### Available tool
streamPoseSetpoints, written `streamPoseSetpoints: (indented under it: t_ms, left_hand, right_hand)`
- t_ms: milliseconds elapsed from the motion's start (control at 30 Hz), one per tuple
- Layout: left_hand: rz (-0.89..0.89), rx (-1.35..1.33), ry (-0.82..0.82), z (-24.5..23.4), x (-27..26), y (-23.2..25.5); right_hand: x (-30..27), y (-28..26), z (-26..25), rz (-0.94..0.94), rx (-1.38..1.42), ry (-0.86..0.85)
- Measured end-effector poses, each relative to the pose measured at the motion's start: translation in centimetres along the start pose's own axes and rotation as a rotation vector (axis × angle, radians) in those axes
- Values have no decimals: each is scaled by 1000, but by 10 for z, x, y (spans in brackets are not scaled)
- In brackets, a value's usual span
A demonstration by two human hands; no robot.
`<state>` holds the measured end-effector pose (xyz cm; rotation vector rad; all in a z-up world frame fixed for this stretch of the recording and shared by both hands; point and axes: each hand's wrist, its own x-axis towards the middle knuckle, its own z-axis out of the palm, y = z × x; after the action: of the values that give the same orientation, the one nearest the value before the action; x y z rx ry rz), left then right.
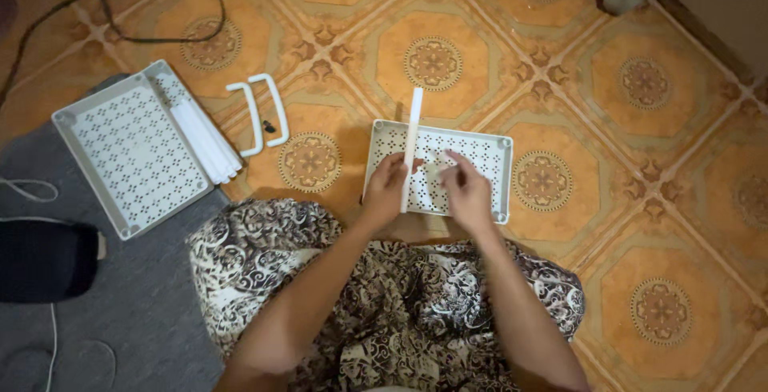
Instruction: The person assembles a white plastic storage rack by inserting legs into perforated trays and stacking them. They handle trays, legs, and small black connectors, fitting each leg into the tray corners and then placing a second tray on top.
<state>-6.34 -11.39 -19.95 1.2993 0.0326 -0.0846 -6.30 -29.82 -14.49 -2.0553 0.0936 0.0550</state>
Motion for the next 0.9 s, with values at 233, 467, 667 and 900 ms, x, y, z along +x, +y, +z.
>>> streamPoseSetpoints:
  t_ms: [233,467,667,900]
  left_hand:
    - [52,-173,88,-22,0,55]
    - [180,128,211,-99,-34,138]
    - [198,518,431,-204,-79,199]
    - [101,679,700,-307,-94,190]
  right_hand:
    - [-36,-94,64,-46,367,-189]
    - [-33,-152,117,-82,271,-349]
    - [-16,-191,187,-109,251,-502]
    - [22,-194,282,-4,121,-660]
